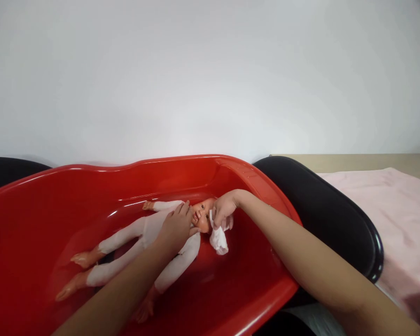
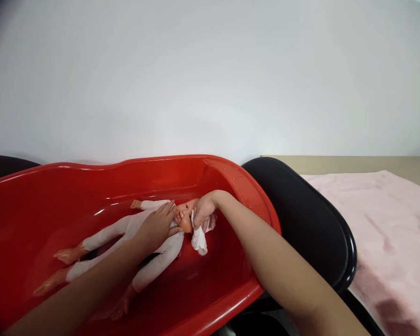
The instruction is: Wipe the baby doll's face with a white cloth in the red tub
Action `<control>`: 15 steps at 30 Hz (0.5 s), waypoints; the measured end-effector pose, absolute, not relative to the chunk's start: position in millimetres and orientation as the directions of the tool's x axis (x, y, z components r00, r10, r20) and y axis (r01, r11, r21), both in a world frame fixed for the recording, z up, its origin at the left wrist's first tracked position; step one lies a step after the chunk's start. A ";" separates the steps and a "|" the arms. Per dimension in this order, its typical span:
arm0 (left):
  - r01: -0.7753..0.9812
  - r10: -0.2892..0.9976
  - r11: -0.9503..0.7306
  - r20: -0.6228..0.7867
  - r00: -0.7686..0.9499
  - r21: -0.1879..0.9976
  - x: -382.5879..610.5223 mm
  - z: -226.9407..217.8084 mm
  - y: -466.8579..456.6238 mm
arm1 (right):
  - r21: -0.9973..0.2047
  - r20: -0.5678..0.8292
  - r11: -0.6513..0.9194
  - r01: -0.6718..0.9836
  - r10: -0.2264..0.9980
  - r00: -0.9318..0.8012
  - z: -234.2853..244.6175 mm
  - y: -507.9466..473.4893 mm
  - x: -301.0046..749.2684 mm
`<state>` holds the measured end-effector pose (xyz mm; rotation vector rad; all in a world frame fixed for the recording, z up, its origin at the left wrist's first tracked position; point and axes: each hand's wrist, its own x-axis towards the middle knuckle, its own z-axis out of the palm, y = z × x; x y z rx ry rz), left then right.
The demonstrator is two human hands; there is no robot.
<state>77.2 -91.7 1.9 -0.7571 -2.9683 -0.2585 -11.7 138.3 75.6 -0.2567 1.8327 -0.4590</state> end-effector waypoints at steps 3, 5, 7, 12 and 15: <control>0.489 0.487 0.867 0.041 -0.872 0.093 77.2 4.5 -93.5 | -0.296 -0.879 0.954 -0.045 -0.290 -0.378 75.2 136.0 -10.8; 0.492 0.493 0.869 -0.005 -0.870 0.058 78.2 5.5 -94.1 | -0.271 -0.891 0.959 -0.085 -0.283 -0.355 75.6 134.7 -8.1; 0.496 0.497 0.867 -0.023 -0.867 0.037 79.7 5.1 -94.3 | -0.377 -0.894 0.926 -0.029 -0.372 -0.249 74.6 131.6 -3.8; 0.514 0.513 0.856 0.025 -0.858 0.059 81.5 0.8 -94.4 | -0.478 -0.871 0.876 0.056 -0.465 -0.160 69.2 123.7 2.3; 0.502 0.500 0.860 0.036 -0.865 0.091 81.3 -3.9 -95.4 | -0.462 -0.874 0.886 0.041 -0.447 -0.192 72.3 125.1 3.6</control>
